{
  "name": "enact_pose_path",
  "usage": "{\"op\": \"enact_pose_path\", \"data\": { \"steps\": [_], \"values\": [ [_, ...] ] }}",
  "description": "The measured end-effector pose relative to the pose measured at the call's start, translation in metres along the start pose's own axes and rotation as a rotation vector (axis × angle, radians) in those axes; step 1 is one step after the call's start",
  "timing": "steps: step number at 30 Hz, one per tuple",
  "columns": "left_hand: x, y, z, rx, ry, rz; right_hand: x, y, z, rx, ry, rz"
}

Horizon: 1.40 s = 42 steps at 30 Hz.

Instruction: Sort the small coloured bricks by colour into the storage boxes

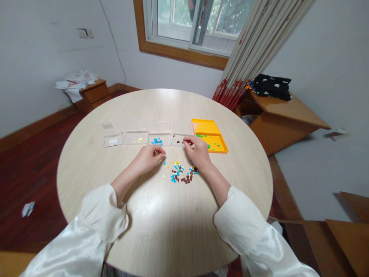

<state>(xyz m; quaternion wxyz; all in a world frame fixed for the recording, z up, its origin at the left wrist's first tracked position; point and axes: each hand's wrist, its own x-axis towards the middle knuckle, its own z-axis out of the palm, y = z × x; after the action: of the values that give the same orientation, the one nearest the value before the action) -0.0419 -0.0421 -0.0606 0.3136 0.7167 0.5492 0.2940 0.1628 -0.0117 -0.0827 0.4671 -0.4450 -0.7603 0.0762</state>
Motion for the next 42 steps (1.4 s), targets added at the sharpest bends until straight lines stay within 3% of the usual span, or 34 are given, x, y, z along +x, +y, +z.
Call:
{"op": "enact_pose_path", "data": {
  "steps": [3, 8, 11, 16, 18, 24, 34, 42],
  "values": [
    [-0.003, -0.001, -0.002, 0.102, -0.076, 0.023, 0.002, 0.012, -0.003, -0.055, 0.015, 0.047],
    [-0.004, -0.001, -0.001, 0.252, -0.201, 0.024, 0.002, 0.011, -0.004, -0.080, -0.088, 0.106],
    [-0.004, -0.001, 0.002, 0.296, -0.217, 0.024, 0.002, -0.003, -0.008, -0.021, -0.261, 0.093],
    [-0.005, 0.000, 0.003, 0.309, -0.221, 0.041, 0.001, -0.031, -0.016, 0.107, -0.657, 0.119],
    [-0.005, 0.000, 0.003, 0.314, -0.208, 0.043, 0.002, -0.036, -0.018, 0.111, -0.741, 0.131],
    [-0.002, -0.002, 0.001, 0.242, -0.080, 0.046, 0.001, -0.037, -0.020, 0.031, -0.824, 0.117],
    [0.015, -0.019, -0.007, 0.223, 0.332, 0.033, -0.001, -0.043, -0.019, 0.041, -0.876, 0.096],
    [0.025, -0.036, -0.004, 0.259, 0.394, 0.065, -0.001, -0.044, -0.019, 0.070, -0.832, 0.059]
  ]
}}
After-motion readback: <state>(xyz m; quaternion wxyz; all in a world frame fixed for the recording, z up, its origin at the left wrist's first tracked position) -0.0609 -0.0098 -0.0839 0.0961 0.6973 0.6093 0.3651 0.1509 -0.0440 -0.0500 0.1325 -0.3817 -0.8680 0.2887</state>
